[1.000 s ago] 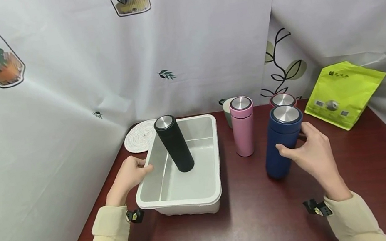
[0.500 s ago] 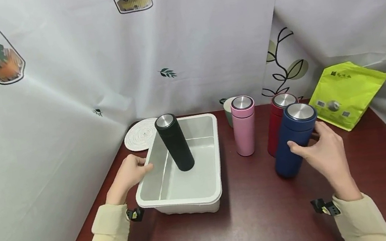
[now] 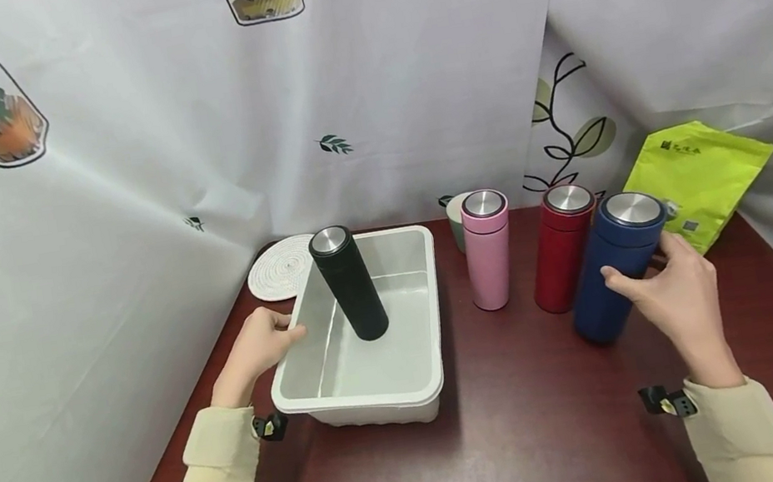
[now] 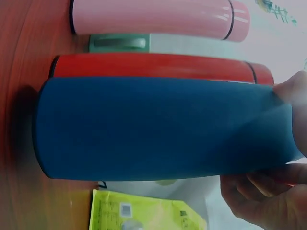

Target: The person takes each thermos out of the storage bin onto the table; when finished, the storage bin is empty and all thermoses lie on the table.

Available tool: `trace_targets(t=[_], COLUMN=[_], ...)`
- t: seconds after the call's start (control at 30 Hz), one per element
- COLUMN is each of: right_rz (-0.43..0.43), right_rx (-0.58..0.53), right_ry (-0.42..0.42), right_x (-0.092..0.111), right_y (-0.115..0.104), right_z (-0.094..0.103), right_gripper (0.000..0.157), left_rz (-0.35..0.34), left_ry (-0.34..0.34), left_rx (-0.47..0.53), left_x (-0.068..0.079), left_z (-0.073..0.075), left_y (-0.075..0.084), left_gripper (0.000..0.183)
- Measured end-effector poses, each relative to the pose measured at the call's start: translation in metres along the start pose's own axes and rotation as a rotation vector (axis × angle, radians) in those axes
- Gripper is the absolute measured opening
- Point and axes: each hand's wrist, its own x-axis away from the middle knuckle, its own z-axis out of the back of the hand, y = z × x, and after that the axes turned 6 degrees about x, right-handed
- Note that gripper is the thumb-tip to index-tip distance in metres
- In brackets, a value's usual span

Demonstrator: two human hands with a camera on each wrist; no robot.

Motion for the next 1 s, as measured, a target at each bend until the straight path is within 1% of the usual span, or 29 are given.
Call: trace_targets(t=[0.17, 0.3, 0.57, 0.7, 0.8, 1.0], right_rz=[-0.002, -0.013, -0.007, -0.030, -0.047, -0.018], right_rx=[0.029, 0.039, 0.052, 0.058, 0.055, 0.034], right_ry=[0.023, 0.054, 0.121, 0.144, 0.156, 0.157], right_x=[-0.006, -0.011, -0.025, -0.025, -0.024, -0.023], right_y=[0.008, 0.014, 0.026, 0.033, 0.035, 0.032], right_z=[0.000, -0.002, -0.003, -0.004, -0.007, -0.011], right_gripper=[0.055, 0.052, 0.049, 0.048, 0.049, 0.054], left_rz=[-0.002, 0.001, 0.000, -0.009, -0.001, 0.017], left_ry=[0.006, 0.009, 0.010, 0.007, 0.009, 0.017], left_rx=[-0.006, -0.009, -0.006, -0.009, -0.008, -0.001], left_x=[-0.001, -0.001, 0.001, 0.001, 0.000, 0.001], left_z=[0.001, 0.001, -0.002, -0.004, -0.003, -0.002], left_y=[0.000, 0.000, 0.000, -0.001, -0.001, -0.001], left_gripper=[0.028, 0.027, 0.025, 0.023, 0.024, 0.029])
